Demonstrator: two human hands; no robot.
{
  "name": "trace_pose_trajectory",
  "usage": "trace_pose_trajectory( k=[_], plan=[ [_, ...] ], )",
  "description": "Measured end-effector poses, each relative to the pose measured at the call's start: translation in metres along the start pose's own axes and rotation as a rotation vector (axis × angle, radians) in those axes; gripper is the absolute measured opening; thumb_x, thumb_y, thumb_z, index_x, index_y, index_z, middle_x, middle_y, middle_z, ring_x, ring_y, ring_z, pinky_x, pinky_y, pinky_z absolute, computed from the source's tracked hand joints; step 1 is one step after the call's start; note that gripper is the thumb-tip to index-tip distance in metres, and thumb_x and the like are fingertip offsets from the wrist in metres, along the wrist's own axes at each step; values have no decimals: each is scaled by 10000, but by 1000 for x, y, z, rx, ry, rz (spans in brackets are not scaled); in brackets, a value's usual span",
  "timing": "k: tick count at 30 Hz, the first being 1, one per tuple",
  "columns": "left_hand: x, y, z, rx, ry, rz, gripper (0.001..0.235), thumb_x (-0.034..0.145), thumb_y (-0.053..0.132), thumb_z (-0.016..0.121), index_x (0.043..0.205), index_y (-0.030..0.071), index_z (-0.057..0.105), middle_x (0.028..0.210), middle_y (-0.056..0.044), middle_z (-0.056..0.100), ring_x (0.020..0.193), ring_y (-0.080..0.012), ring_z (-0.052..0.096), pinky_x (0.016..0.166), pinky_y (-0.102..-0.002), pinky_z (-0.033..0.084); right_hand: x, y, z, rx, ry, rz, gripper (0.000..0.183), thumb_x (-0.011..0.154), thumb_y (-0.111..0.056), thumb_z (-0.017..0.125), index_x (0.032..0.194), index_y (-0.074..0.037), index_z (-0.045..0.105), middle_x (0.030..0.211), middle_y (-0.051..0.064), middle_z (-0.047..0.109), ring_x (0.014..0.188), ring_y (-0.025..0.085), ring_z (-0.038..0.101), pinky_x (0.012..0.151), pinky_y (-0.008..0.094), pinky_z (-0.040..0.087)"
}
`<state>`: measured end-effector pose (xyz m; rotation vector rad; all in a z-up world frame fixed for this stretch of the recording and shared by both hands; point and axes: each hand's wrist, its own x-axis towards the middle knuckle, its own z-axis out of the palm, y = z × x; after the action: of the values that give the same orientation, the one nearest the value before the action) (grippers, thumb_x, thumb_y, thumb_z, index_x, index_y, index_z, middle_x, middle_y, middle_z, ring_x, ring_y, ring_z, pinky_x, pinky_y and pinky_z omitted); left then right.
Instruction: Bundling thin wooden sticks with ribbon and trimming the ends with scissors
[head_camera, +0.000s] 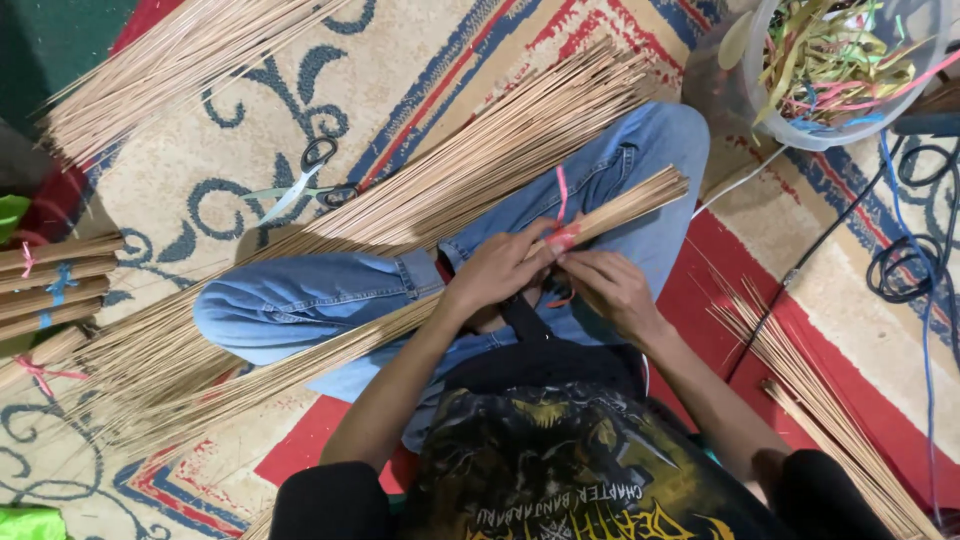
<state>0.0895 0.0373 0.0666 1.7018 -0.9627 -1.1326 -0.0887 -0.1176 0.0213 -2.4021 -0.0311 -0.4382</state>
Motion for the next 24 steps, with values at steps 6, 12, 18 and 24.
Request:
trace_pose_trajectory(
  k=[6,12,18,24],
  plan=[
    [7,-19,19,56,130,-31,323,1056,416,494,1183,137,596,721,-175,719,792,-434,733,694,-517,574,5,-15,5,97,171,97,151,940,-97,746,1082,-80,793,1079,102,795,969,298,767,792,417,618],
    [31,-47,45,36,413,-160,202,953,354,673,986,184,775,860,-111,778,913,-390,730,769,-473,589,0,-14,15,152,167,159,165,995,-120,655,1090,-50,770,1051,131,750,934,378,725,771,494,596],
    [31,-37,53,-18,570,-133,144,959,234,671,940,158,792,855,-115,779,906,-389,725,762,-469,588,-10,-3,15,188,145,223,170,1039,-105,585,1024,-49,745,979,139,718,891,402,694,766,507,571],
    [29,-45,60,33,557,-235,197,948,264,639,851,167,781,795,-133,758,884,-428,707,730,-499,573,-26,-1,21,130,231,205,203,1025,-115,654,831,-72,697,853,57,716,811,328,680,705,413,517]
  ],
)
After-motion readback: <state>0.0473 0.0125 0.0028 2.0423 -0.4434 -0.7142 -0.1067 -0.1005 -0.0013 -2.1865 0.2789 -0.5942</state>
